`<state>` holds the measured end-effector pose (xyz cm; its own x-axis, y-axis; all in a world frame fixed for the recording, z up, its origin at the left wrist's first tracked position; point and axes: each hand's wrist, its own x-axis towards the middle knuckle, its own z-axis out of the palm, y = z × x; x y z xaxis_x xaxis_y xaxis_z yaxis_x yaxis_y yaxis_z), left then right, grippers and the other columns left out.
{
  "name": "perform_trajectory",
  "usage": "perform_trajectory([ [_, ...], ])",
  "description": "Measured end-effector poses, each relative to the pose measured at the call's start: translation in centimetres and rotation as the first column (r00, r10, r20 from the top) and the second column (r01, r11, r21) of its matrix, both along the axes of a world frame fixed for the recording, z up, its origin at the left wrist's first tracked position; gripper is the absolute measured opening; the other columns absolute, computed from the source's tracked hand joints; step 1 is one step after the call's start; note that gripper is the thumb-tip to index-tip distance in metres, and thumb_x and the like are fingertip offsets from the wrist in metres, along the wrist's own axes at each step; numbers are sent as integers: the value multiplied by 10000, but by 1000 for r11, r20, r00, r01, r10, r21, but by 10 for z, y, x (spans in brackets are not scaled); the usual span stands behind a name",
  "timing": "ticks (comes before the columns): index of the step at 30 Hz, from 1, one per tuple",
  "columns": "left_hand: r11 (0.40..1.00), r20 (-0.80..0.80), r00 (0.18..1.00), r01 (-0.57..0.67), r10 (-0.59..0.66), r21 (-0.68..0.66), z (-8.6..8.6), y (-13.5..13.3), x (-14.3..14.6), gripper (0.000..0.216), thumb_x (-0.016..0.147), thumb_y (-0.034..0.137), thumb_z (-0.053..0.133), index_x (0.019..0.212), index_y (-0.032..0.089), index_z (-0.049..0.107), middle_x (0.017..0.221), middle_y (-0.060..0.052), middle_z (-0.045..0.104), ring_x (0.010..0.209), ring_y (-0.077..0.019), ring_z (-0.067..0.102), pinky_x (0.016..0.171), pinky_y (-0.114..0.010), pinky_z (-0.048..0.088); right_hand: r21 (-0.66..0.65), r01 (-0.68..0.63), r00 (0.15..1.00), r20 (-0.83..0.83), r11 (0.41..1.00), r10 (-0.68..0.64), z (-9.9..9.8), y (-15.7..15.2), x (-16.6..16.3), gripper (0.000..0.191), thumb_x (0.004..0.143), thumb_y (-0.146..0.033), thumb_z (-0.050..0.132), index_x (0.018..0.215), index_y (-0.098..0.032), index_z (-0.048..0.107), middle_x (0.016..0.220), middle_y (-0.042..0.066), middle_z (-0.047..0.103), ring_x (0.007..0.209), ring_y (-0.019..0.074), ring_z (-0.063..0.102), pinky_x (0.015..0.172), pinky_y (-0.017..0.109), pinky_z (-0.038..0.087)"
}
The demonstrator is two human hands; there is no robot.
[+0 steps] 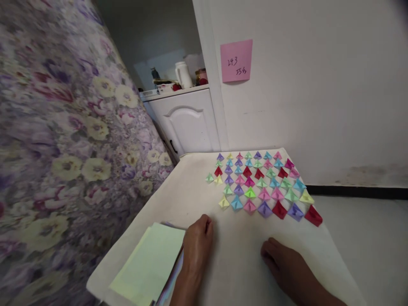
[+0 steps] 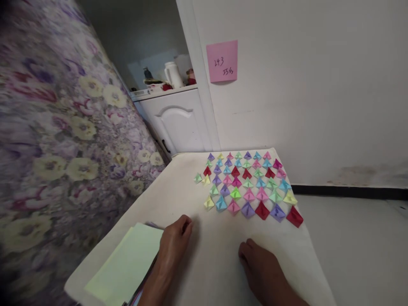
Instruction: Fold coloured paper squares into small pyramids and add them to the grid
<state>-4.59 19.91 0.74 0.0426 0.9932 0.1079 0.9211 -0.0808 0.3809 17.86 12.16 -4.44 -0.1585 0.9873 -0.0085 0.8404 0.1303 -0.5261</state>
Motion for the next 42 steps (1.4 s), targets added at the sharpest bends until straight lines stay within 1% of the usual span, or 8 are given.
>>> perform_trajectory([
  [7, 987, -30, 988, -148, 150, 65, 18, -14, -64, 160, 843, 277, 399, 780, 239, 541, 681, 9, 618, 650, -159, 566, 551, -234, 304, 114, -12, 999, 42, 993, 8, -12, -4, -3, 169, 831, -168, 366, 776, -219, 518, 776, 10, 584, 651, 149, 567, 594, 241, 394],
  [12, 985, -122, 979, -166, 161, -37, 18, -20, -105, 133, 795, 257, 448, 832, 210, 567, 870, -49, 608, 788, -191, 573, 660, -263, 370, 155, -22, 998, 69, 988, 11, -15, -5, -6, 169, 852, -216, 357, 756, -223, 496, 760, 7, 586, 634, 150, 573, 568, 242, 400],
  [20, 975, -132, 978, -179, 162, -129, 17, -33, -140, 204, 765, 273, 503, 931, 184, 582, 987, -80, 577, 832, -190, 575, 697, -262, 393, 127, -10, 996, 88, 992, -2, -19, -8, -6, 177, 877, -301, 342, 774, -237, 471, 755, 5, 598, 643, 166, 592, 568, 261, 419],
  [24, 971, -135, 981, -162, 139, -178, 17, -41, -142, 266, 765, 349, 521, 968, 191, 587, 996, -75, 586, 866, -196, 574, 707, -259, 395, 115, -14, 994, 109, 993, 2, -19, -8, -6, 180, 870, -318, 352, 766, -243, 477, 754, 9, 610, 635, 173, 596, 549, 263, 419],
  [30, 972, -201, 972, -157, 120, -176, 15, -55, -116, 498, 672, 505, 598, 1074, 218, 534, 1093, -87, 542, 998, -256, 512, 730, -303, 394, 107, -10, 992, 127, 994, -4, -20, -9, -5, 192, 875, -346, 347, 780, -245, 479, 768, 13, 619, 642, 177, 602, 546, 265, 426],
  [34, 964, -273, 956, -170, 111, -203, 13, -56, -103, 509, 659, 495, 607, 1073, 213, 517, 1091, -93, 535, 994, -262, 504, 704, -314, 406, 114, -22, 992, 125, 993, 7, -23, -9, -3, 196, 875, -356, 343, 783, -246, 477, 766, 8, 617, 632, 176, 603, 530, 261, 423],
  [39, 965, -316, 942, -178, 111, -191, 10, -53, -102, 395, 690, 406, 573, 1025, 207, 509, 1069, -92, 536, 973, -265, 511, 669, -315, 409, 127, -35, 991, 129, 991, 18, -24, -9, -2, 206, 876, -358, 344, 770, -240, 476, 757, 10, 617, 634, 178, 605, 529, 259, 425],
  [42, 966, -328, 938, -183, 115, -183, 8, -53, -101, 385, 693, 411, 560, 1014, 206, 503, 1068, -95, 532, 969, -267, 512, 654, -312, 404, 132, -36, 991, 131, 991, 18, -24, -9, -2, 200, 873, -360, 352, 770, -243, 477, 754, 8, 617, 626, 177, 602, 523, 255, 421],
])
